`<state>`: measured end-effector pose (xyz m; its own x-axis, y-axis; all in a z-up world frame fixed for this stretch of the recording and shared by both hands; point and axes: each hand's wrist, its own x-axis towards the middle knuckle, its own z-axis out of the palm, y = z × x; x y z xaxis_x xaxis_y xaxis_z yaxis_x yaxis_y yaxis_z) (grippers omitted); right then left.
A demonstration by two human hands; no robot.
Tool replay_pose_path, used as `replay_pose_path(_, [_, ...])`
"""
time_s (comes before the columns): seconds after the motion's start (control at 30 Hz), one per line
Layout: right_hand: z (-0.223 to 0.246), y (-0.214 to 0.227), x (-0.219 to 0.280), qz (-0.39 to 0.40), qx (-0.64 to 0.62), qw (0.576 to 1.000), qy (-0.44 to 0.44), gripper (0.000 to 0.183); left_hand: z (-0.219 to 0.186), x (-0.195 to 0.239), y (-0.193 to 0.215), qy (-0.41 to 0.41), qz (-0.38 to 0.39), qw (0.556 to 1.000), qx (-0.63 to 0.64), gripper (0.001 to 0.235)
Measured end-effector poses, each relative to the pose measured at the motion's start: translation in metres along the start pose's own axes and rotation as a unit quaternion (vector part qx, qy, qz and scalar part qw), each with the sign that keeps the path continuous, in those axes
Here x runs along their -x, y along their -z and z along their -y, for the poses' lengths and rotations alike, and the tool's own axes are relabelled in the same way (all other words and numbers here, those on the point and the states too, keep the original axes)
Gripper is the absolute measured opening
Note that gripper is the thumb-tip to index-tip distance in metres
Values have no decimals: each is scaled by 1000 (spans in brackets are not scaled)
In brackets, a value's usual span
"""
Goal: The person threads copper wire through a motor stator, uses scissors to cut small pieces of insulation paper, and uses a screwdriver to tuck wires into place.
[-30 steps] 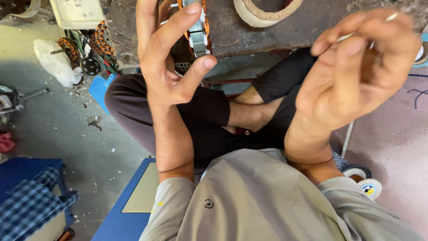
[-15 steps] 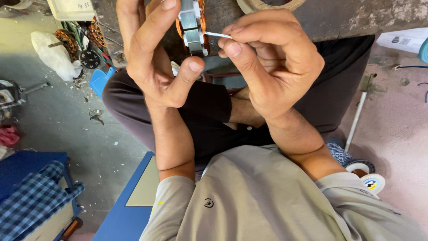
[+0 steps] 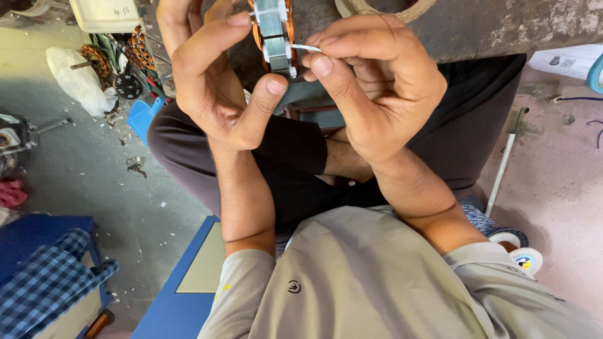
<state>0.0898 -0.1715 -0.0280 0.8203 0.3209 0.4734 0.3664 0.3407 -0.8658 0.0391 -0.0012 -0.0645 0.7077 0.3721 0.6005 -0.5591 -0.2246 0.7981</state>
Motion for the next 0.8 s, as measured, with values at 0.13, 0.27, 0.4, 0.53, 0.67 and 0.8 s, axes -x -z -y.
replay_pose_path(0.13, [1, 0, 0, 3, 9, 1000, -21, 15, 0, 0, -1, -5, -3, 1000, 8, 41])
replay_pose_path(0.27, [1, 0, -6, 11, 13, 998, -55, 12, -6, -1, 1, -3, 16, 999, -34, 37])
replay_pose_path(0.4, [8, 4, -9, 29, 7, 997, -70, 17, -11, -7, 0, -1, 23, 999, -42, 43])
replay_pose_path(0.53, [8, 8, -7, 16, 97, 993, -72, 9, -16, -10, 1, -11, 32, 998, -61, 48])
replay_pose_path(0.67, [7, 5, -5, 28, 118, 990, -72, 9, -22, -9, 4, -4, 36, 997, -72, 49])
replay_pose_path(0.8, [12, 6, -8, 44, 128, 988, -77, 10, -21, -10, 8, -15, 37, 997, -64, 45])
